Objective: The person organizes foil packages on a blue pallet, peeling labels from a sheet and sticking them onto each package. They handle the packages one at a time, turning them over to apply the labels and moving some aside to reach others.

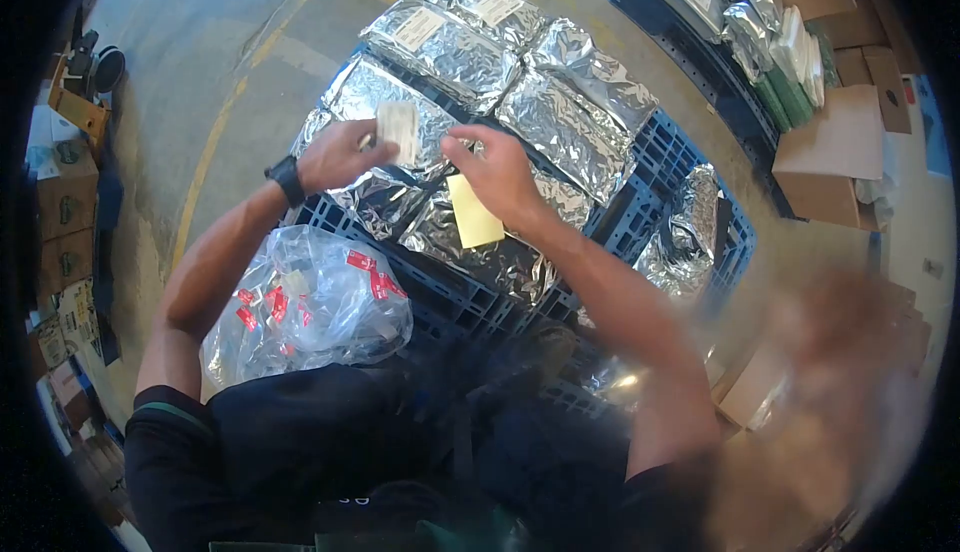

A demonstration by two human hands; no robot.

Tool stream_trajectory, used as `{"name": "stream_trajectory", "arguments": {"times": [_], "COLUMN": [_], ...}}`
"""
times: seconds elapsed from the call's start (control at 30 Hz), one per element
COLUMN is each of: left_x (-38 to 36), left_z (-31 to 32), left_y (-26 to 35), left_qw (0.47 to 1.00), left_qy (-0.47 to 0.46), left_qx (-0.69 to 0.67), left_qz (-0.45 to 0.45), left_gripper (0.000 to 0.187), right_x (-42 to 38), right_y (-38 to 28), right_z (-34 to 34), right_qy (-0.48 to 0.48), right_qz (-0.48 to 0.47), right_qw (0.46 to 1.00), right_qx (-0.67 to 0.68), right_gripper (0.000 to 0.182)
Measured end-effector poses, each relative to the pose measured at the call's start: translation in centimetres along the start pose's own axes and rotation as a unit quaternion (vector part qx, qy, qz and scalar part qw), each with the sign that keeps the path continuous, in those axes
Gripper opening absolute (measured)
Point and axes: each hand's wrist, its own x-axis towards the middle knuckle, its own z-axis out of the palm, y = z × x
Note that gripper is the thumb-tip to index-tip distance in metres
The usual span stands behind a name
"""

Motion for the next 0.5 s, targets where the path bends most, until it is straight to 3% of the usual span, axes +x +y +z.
{"name": "stream_trajectory", "arguments": {"times": [0.07, 0.13, 0.33, 0.37, 0.5], "left_x": [1.1, 2.2, 4.7, 5.0, 5.7], "left_z": [-0.6, -0.4, -1.0, -0.4, 0.1], "left_y": [-0.3, -0.6, -0.6, -1.7, -1.5], "left_qw": [0.985, 0.976, 0.975, 0.977, 0.979], "left_qy": [-0.172, -0.202, -0.204, -0.192, -0.169], "left_qx": [0.005, 0.075, 0.075, 0.087, 0.112], "left_qz": [-0.015, 0.015, -0.054, -0.019, -0.015], "left_gripper": [0.046, 0.044, 0.044, 0.044, 0.042], "right_x": [1.7, 3.7, 6.1, 6.1, 6.9], "right_y": [-0.9, -2.0, 1.7, 1.6, 2.5], "right_z": [0.1, -0.2, 1.0, 1.2, 1.2], "right_qy": [0.002, -0.125, -0.071, -0.051, -0.140], "right_qz": [-0.006, 0.123, 0.096, 0.097, 0.082], "right_qw": [1.000, 0.982, 0.987, 0.990, 0.968], "right_qx": [-0.026, -0.077, -0.108, -0.092, -0.192], "right_gripper": [0.045, 0.044, 0.035, 0.034, 0.032]}}
